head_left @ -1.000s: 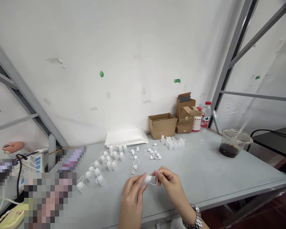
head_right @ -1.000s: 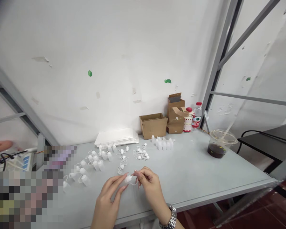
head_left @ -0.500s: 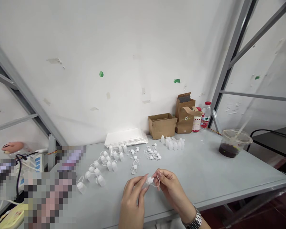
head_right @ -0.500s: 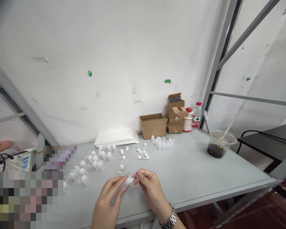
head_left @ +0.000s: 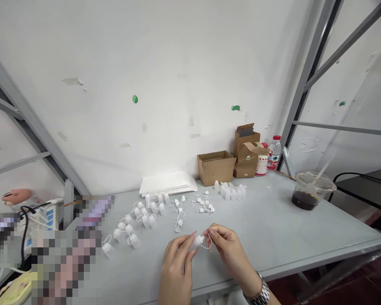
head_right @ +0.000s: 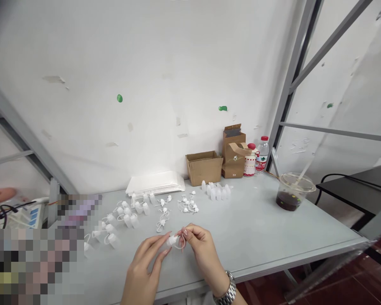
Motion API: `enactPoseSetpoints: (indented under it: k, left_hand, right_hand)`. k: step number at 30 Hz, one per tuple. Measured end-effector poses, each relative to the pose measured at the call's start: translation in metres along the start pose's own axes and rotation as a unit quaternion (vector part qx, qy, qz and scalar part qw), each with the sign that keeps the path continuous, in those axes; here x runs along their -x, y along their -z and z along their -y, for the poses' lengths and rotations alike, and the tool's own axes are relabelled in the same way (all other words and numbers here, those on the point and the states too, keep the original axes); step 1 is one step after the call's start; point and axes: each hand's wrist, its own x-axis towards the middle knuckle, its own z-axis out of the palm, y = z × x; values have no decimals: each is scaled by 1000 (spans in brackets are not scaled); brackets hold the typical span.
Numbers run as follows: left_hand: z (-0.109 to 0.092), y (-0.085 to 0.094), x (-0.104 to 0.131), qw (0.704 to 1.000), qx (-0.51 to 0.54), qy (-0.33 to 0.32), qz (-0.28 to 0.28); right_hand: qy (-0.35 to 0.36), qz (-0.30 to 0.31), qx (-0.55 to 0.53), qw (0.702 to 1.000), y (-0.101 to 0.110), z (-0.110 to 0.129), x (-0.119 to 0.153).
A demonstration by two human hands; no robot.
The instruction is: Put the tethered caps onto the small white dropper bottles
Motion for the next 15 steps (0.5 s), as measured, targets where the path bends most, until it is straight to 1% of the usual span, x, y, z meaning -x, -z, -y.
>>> enactPoseSetpoints:
  k: [5, 15]
  left_hand:
    - [0, 0, 0, 1000, 2, 0, 0]
    - [3, -3, -1, 1000, -1, -5, 5]
  right_hand:
    - [36, 0, 59, 998, 4, -1, -1]
    - [52, 1, 89, 995, 5, 0, 0]
